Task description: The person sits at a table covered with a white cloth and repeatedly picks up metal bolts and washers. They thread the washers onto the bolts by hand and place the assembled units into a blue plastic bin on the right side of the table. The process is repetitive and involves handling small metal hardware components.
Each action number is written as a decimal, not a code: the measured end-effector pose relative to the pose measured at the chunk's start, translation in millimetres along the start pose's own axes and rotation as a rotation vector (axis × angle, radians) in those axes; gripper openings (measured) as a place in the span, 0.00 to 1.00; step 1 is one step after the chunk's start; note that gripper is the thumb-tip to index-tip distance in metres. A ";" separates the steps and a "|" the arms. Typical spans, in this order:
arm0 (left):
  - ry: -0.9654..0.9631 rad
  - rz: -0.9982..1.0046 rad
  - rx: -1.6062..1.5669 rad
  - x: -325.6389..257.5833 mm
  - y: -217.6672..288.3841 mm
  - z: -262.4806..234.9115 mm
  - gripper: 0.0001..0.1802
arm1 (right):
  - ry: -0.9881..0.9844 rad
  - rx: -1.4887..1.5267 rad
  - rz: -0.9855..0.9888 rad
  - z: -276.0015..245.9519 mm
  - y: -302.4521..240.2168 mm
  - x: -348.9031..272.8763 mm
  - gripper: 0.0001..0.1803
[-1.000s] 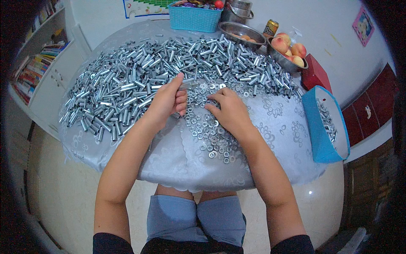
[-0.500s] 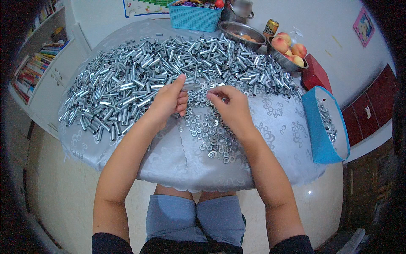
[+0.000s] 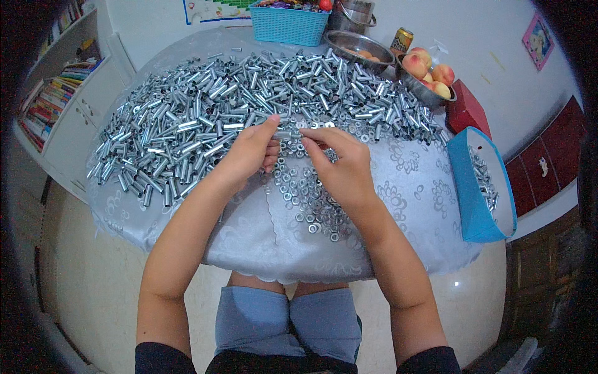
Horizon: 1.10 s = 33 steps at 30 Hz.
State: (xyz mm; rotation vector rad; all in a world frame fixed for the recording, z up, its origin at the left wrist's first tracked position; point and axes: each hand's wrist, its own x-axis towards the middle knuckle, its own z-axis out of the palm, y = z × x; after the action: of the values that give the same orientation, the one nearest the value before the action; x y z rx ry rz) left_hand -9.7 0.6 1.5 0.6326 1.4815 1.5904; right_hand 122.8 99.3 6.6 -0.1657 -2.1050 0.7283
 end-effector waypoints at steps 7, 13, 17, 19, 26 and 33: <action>-0.017 0.019 -0.034 -0.2 -1.1 -2.4 0.22 | -0.063 0.046 -0.055 0.2 -0.8 0.7 0.08; -0.052 -0.025 -0.019 -3.7 3.0 -0.4 0.22 | -0.095 0.328 0.240 4.5 4.4 -1.1 0.07; -0.115 -0.101 -0.075 -2.0 1.9 -2.4 0.22 | -0.125 0.470 0.318 3.2 2.2 1.0 0.07; -0.151 -0.098 -0.067 -3.6 2.6 -2.9 0.21 | -0.157 0.635 0.410 -0.1 -2.2 2.5 0.07; -0.207 -0.124 -0.001 -2.8 0.2 -1.0 0.20 | -0.252 0.854 0.465 -7.7 -2.2 7.8 0.09; -0.202 -0.060 0.016 -4.7 -0.7 1.1 0.20 | -0.270 0.699 0.405 -1.9 -2.9 2.3 0.09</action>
State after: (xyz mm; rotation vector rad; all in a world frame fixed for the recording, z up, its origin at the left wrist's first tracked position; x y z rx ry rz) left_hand -6.2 -2.8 1.9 0.7291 1.3526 1.4262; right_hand 123.3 98.6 10.6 -0.1087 -1.9465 1.7643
